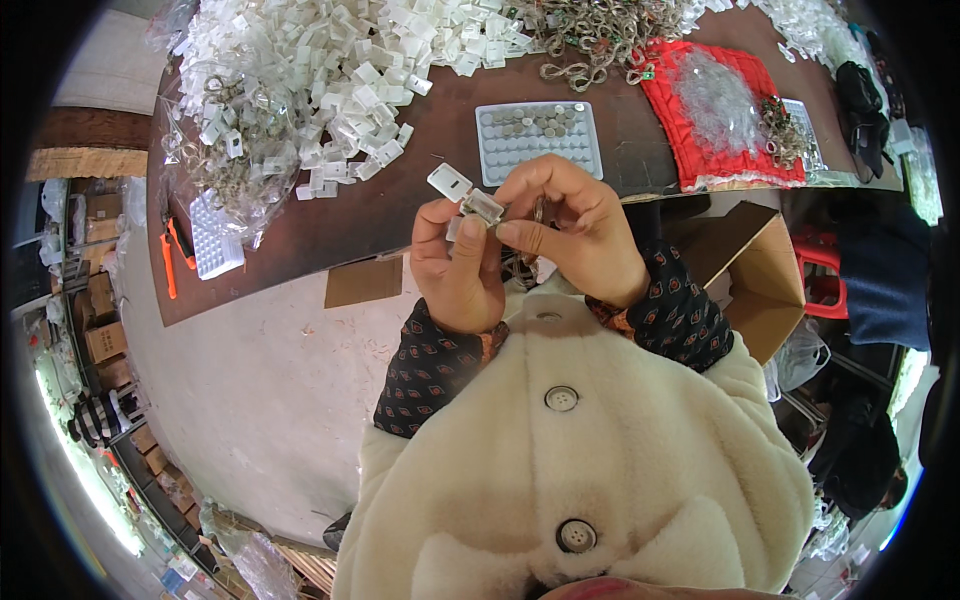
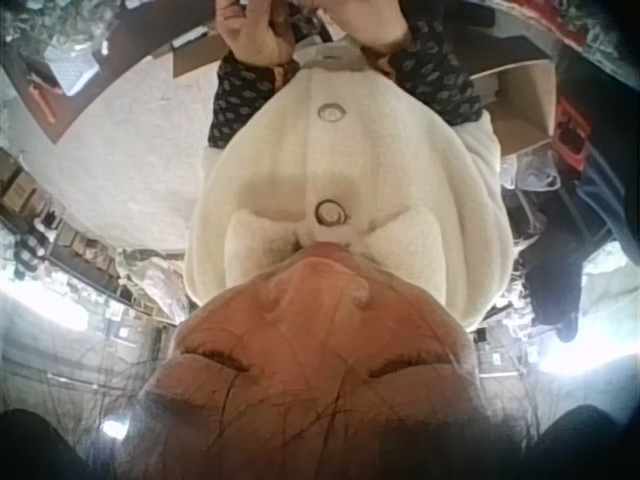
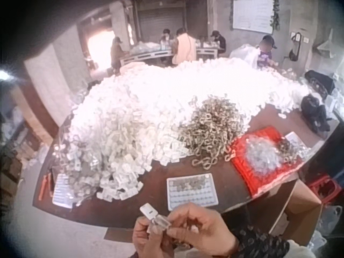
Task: The person assembles small electronic components by inserting metal pieces into white plastic housings and testing them with a light source. They repeatedly pick components from a tray, insert parts, and place finished units on the table.
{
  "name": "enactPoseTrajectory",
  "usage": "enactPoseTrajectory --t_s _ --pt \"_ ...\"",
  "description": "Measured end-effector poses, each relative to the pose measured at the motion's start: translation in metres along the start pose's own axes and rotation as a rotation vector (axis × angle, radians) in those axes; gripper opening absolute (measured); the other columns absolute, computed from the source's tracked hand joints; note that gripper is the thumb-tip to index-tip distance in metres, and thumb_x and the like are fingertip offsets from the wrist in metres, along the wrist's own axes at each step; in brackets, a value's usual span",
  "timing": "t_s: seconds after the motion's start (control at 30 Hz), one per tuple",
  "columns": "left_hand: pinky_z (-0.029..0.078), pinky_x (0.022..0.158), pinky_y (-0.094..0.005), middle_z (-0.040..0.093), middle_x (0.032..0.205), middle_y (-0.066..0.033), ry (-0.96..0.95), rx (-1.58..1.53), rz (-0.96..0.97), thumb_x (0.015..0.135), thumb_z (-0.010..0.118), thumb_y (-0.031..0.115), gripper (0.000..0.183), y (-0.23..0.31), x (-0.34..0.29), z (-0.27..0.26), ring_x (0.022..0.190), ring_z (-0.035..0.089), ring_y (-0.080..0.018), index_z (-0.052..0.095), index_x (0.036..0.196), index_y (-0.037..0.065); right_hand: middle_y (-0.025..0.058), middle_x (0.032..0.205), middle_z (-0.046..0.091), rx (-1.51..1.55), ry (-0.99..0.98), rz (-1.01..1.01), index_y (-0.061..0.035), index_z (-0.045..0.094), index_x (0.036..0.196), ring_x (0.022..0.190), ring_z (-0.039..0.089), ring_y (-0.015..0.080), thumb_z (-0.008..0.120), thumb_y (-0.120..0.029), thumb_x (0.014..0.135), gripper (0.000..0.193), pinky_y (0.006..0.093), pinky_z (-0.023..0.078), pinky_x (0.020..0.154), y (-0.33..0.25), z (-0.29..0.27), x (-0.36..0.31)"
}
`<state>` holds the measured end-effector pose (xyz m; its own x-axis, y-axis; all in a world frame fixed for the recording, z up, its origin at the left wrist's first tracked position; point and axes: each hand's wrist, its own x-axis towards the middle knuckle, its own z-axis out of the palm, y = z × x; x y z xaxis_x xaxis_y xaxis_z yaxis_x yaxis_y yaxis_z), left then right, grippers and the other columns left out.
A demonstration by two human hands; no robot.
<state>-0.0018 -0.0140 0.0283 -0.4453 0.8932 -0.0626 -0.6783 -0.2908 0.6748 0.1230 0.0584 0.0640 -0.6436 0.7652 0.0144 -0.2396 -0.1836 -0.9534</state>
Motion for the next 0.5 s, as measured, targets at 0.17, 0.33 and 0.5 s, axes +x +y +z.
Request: enactPoseTrajectory --t_s 0.17,0.33,0.5 --pt "0.036 0.046 -0.0164 0.066 0.100 -0.0059 -0.018 0.081 -0.018 0.098 0.062 0.014 0.015 -0.005 -0.001 -0.005 0.066 0.052 -0.0044 0.055 0.109 0.007 0.0069 0.093 0.067 -0.582 0.155 -0.323 -0.0079 0.069 0.110 0.079 0.064 0.0197 0.075 0.003 0.079 0.032 0.0270 0.050 0.073 0.011 0.005 -0.007" --pt "0.034 0.044 -0.0149 0.064 0.106 -0.0094 -0.099 0.130 -0.159 0.099 0.059 0.016 0.016 -0.001 0.007 -0.024 0.073 0.055 -0.0053 0.053 0.110 0.005 0.0122 0.096 0.068 -0.757 0.182 -0.435 -0.0045 0.070 0.107 0.082 0.066 0.0263 0.072 0.004 0.080 0.028 0.0325 0.053 0.071 0.013 -0.013 -0.012" --pt "0.034 0.041 -0.0146 0.064 0.110 -0.0120 -0.037 0.141 -0.205 0.099 0.059 0.017 0.017 0.001 0.012 -0.035 0.080 0.062 -0.0093 0.054 0.110 0.005 0.0144 0.097 0.069 -1.002 0.408 -0.308 -0.0011 0.069 0.103 0.085 0.068 0.0248 0.067 0.003 0.087 0.018 0.0315 0.054 0.073 0.017 -0.061 0.006"
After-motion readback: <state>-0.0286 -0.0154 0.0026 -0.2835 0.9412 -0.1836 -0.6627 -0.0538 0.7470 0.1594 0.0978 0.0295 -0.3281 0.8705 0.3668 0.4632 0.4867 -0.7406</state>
